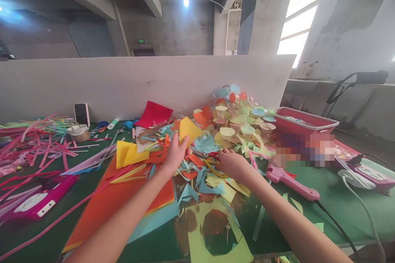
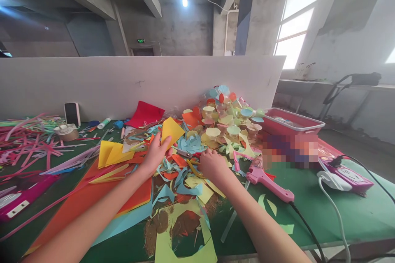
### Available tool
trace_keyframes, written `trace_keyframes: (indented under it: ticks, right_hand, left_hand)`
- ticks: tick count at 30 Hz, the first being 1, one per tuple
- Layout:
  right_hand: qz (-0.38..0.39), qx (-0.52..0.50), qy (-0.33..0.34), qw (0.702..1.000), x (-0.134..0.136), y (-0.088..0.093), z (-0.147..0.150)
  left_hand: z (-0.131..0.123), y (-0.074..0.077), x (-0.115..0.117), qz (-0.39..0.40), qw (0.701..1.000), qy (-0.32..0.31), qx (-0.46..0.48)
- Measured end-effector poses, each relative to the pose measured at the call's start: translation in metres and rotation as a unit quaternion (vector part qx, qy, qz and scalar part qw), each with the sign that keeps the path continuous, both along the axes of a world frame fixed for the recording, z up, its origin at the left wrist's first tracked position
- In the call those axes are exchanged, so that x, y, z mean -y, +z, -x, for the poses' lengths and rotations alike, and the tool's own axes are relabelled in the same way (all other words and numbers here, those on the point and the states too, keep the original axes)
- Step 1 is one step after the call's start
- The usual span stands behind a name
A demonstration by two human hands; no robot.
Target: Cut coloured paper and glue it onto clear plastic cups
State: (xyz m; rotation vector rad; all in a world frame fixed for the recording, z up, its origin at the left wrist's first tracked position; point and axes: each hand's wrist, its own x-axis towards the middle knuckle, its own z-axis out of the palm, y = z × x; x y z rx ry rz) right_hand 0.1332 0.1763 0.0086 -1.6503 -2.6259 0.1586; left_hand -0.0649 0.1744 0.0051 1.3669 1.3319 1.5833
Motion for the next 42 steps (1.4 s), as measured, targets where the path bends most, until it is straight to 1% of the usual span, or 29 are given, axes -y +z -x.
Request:
trace_keyframes:
  ticks: [3, 6, 11, 15, 20, 23, 25, 26, 29, 35, 38, 42]
  right_hand:
    - [0.003, 0.002, 0.017, 1.0, -0.001, 0.001, -0.001]
    - [0.0, -0.01, 0.019, 1.0, 0.0, 0.003, -0.001]
    - [-0.008, -0.056, -0.002, 0.998, 0.004, 0.007, 0.0]
    - [0.002, -0.112, -0.02, 0.993, 0.002, 0.005, 0.002]
    - [0.033, -0.193, -0.062, 0.979, -0.006, 0.003, 0.004]
    - [0.091, -0.252, -0.048, 0.962, -0.006, 0.01, 0.003]
    - [0.125, -0.307, -0.019, 0.943, -0.004, 0.014, 0.002]
    - [0.13, -0.333, -0.008, 0.934, -0.003, 0.016, 0.002]
    - [0.115, -0.386, 0.004, 0.915, 0.0, 0.018, 0.003]
    - [0.169, -0.373, 0.025, 0.912, 0.001, 0.017, 0.002]
    - [0.171, -0.366, 0.043, 0.914, 0.0, 0.015, 0.004]
    - [0.172, -0.367, 0.049, 0.913, 0.0, 0.014, 0.007]
  left_hand:
    - [0.0, 0.001, 0.0, 0.002, 1.0, 0.003, 0.003]
    - [0.002, 0.003, 0.0, -0.006, 1.0, 0.008, 0.005]
    - [0.007, 0.005, -0.002, -0.03, 0.999, 0.031, 0.016]
    - [0.012, 0.008, -0.003, -0.049, 0.996, 0.066, 0.031]
    - [0.02, 0.014, -0.004, -0.072, 0.99, 0.115, 0.048]
    - [0.023, 0.014, -0.006, -0.082, 0.986, 0.131, 0.057]
    - [0.025, 0.014, -0.007, -0.084, 0.986, 0.131, 0.059]
    - [0.025, 0.013, -0.007, -0.086, 0.986, 0.128, 0.059]
    - [0.023, 0.01, -0.008, -0.089, 0.988, 0.116, 0.05]
    - [0.019, 0.008, -0.004, -0.067, 0.993, 0.097, 0.017]
    - [0.017, 0.007, -0.003, -0.059, 0.994, 0.089, 0.013]
    - [0.013, 0.007, -0.003, -0.059, 0.996, 0.069, 0.005]
